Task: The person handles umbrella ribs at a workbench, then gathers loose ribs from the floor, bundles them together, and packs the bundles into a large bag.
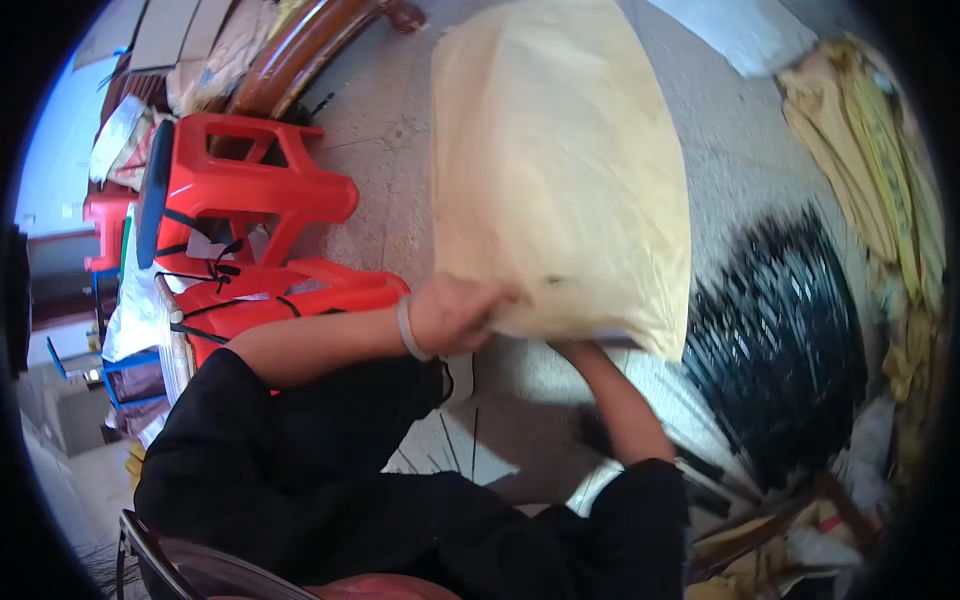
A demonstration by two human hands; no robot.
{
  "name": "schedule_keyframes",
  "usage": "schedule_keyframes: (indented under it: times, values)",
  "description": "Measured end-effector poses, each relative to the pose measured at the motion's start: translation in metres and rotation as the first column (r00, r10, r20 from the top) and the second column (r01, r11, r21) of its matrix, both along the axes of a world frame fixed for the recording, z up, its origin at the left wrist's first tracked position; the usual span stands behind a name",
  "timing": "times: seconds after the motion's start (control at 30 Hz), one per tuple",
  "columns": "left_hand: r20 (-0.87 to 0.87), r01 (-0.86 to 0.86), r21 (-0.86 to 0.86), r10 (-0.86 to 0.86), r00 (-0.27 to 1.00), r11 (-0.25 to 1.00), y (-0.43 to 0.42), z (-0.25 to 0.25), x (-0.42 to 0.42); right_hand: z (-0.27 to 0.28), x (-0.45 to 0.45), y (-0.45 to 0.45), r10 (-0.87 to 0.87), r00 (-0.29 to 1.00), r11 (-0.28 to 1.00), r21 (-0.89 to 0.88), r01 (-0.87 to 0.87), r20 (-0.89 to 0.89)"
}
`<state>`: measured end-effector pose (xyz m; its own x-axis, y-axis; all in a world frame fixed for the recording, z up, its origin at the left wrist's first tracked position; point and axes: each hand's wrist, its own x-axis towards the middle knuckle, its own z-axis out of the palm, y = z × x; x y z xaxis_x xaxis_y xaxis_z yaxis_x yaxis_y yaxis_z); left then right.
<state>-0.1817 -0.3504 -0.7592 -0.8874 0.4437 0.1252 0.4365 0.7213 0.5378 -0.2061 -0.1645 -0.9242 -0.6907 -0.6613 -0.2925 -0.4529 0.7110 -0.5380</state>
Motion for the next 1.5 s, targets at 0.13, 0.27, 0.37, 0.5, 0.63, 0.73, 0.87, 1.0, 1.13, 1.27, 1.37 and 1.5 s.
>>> schedule_keyframes:
  times: [0.13, 0.27, 0.37, 0.5, 0.63, 0.73, 0.87, 1.0, 1.13, 1.27, 1.37, 1.5]
  values:
    - [-0.149, 0.093, -0.029, -0.096, 0.984, 0.995, 0.034, 0.009, -0.018, -0.002, 0.081, 0.133, -0.24, 0.82, 0.811, -0.356, 0.463, 0.52]
    - [0.013, 0.153, -0.365, -0.159, 0.987, 0.918, 0.085, 0.015, -0.011, -0.015, 0.192, 0.239, -0.596, 0.656, 0.656, -0.191, 0.73, 0.463]
    - [-0.053, 0.293, -0.38, -0.337, 0.94, 0.877, 0.133, 0.0, 0.005, -0.041, 0.28, 0.293, -0.676, 0.03, 0.201, 0.145, 0.969, 0.737]
    - [0.159, 0.587, -0.374, -0.573, 0.804, 0.718, 0.228, -0.034, 0.02, -0.085, 0.362, 0.324, -0.61, -0.472, -0.485, 0.171, 0.857, 0.636]
    - [0.16, 0.646, -0.384, -0.642, 0.75, 0.659, 0.358, -0.108, 0.003, -0.131, 0.358, 0.324, -0.307, -0.446, -0.777, 0.049, 0.627, 0.841]
    - [-0.073, 0.496, -0.422, -0.573, 0.816, 0.759, 0.426, -0.181, -0.02, -0.121, 0.317, 0.328, -0.251, -0.382, -0.793, 0.038, 0.609, 0.889]
    - [-0.102, 0.419, -0.506, -0.534, 0.839, 0.754, 0.469, -0.19, -0.015, -0.096, 0.281, 0.346, -0.143, -0.284, -0.788, 0.065, 0.613, 0.948]
    - [0.048, 0.434, -0.579, -0.503, 0.863, 0.69, 0.481, -0.191, 0.01, -0.124, 0.272, 0.357, -0.222, -0.286, -0.783, 0.004, 0.622, 0.932]
    - [-0.254, 0.436, -0.448, -0.579, 0.774, 0.78, 0.499, -0.178, -0.007, -0.115, 0.267, 0.364, -0.153, -0.293, -0.831, 0.037, 0.554, 0.944]
    - [-0.304, 0.265, -0.384, -0.392, 0.868, 0.884, 0.519, -0.187, -0.04, -0.114, 0.265, 0.363, -0.165, -0.296, -0.831, 0.028, 0.555, 0.941]
    - [-0.076, 0.362, -0.525, -0.466, 0.882, 0.77, 0.512, -0.188, -0.019, -0.113, 0.263, 0.369, -0.137, -0.301, -0.824, 0.06, 0.563, 0.944]
    - [0.091, 0.463, -0.558, -0.504, 0.859, 0.689, 0.47, -0.211, 0.059, -0.101, 0.259, 0.369, -0.183, -0.272, -0.864, -0.023, 0.502, 0.945]
